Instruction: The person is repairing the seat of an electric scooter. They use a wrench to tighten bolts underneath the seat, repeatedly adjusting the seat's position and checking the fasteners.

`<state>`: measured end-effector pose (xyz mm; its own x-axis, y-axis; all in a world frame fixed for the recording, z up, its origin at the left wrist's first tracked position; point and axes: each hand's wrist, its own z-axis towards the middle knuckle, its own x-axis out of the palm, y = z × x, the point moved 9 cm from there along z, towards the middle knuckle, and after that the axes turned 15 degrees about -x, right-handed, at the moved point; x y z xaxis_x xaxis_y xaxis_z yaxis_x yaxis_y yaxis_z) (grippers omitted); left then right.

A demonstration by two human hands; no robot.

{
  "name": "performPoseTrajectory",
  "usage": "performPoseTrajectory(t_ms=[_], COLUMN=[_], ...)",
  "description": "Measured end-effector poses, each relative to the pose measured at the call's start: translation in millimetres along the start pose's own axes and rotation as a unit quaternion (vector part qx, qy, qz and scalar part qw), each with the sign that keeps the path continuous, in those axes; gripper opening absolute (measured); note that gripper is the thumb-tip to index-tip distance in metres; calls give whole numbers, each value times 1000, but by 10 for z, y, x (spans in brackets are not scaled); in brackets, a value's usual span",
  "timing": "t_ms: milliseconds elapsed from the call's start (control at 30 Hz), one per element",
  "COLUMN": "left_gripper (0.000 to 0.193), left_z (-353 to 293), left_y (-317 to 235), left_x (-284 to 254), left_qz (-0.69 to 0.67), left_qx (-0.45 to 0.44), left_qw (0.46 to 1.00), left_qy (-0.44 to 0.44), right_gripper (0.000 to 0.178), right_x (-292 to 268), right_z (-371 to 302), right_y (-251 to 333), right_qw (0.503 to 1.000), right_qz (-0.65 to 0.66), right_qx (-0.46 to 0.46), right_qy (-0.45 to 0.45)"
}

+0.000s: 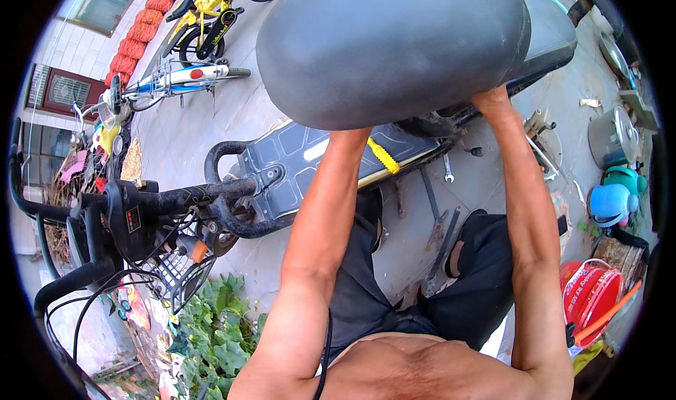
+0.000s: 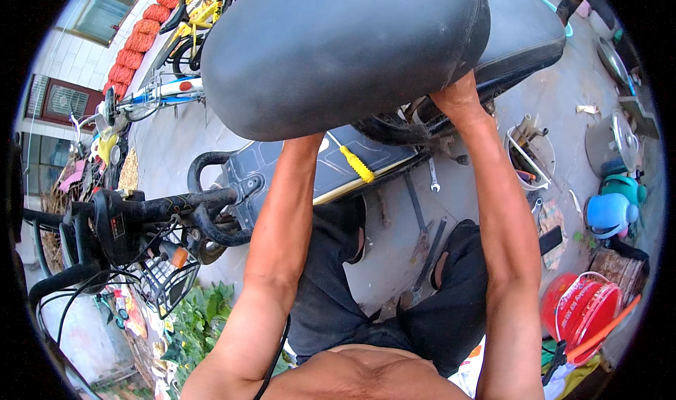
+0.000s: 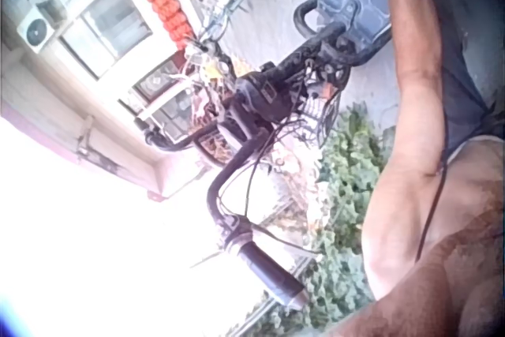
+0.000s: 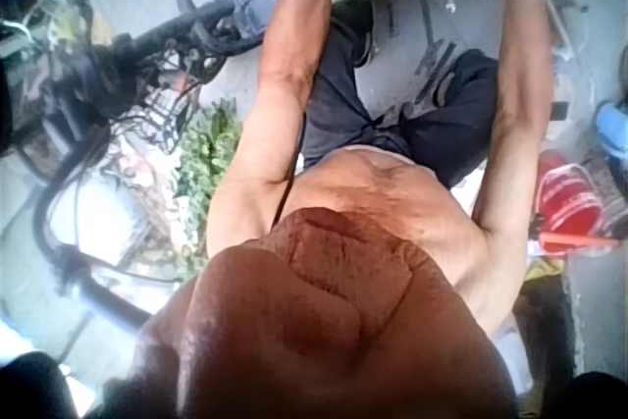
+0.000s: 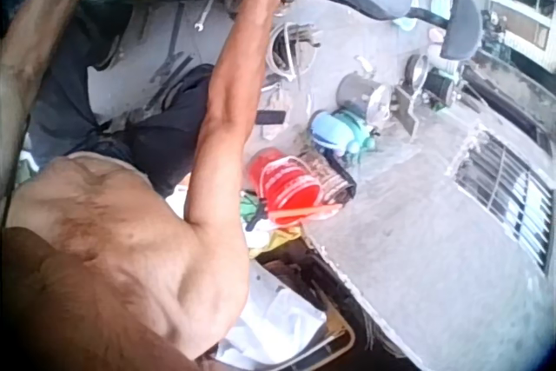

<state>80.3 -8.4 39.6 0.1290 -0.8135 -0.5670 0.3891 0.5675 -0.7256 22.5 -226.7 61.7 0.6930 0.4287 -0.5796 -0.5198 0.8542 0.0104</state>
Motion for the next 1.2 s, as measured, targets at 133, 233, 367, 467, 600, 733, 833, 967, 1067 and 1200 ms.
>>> performPoseTrajectory(t_ms=[133, 233, 367, 467, 600, 733, 833, 967, 1067, 1200], left_gripper=[37, 38, 38, 38, 39, 40, 41, 42, 43, 44], left_z=[-18, -8, -11, -20, -22, -33, -38, -33, -21, -6], left_y=[34, 57, 73, 119, 53, -3, -6, -5, -33, -70], left_x=[-7, 13, 64, 70, 64, 58, 25, -28, 1, 10], left_qz=[-5, -10, -21, -32, -23, -22, -21, -23, -30, -32], left_qx=[-9, -16, -23, -33, -18, -8, -1, 5, 12, 29], left_qw=[1000, 1000, 999, 999, 999, 1000, 1000, 1000, 999, 999], left_qy=[5, 10, 18, 24, 19, 18, 15, 13, 14, 10], right_gripper=[31, 33, 29, 33, 27, 27, 28, 30, 31, 27], right_x=[-16, -87, -96, -95, -110, -19, -23, -19, -19, -112], right_z=[9, 108, 103, 135, 143, 50, 81, 95, 73, 206], right_y=[68, 168, 205, 290, 325, 340, 440, 500, 503, 568], right_qw=[1000, 999, 995, 1000, 999, 998, 997, 996, 994, 996], right_qz=[11, 42, 93, -1, 9, -30, -58, -62, -100, -69], right_qx=[-3, 2, 24, -14, 31, 33, 9, 4, -8, -1], right_qy=[-16, -7, 1, -7, -32, -47, -50, -64, -48, -56])
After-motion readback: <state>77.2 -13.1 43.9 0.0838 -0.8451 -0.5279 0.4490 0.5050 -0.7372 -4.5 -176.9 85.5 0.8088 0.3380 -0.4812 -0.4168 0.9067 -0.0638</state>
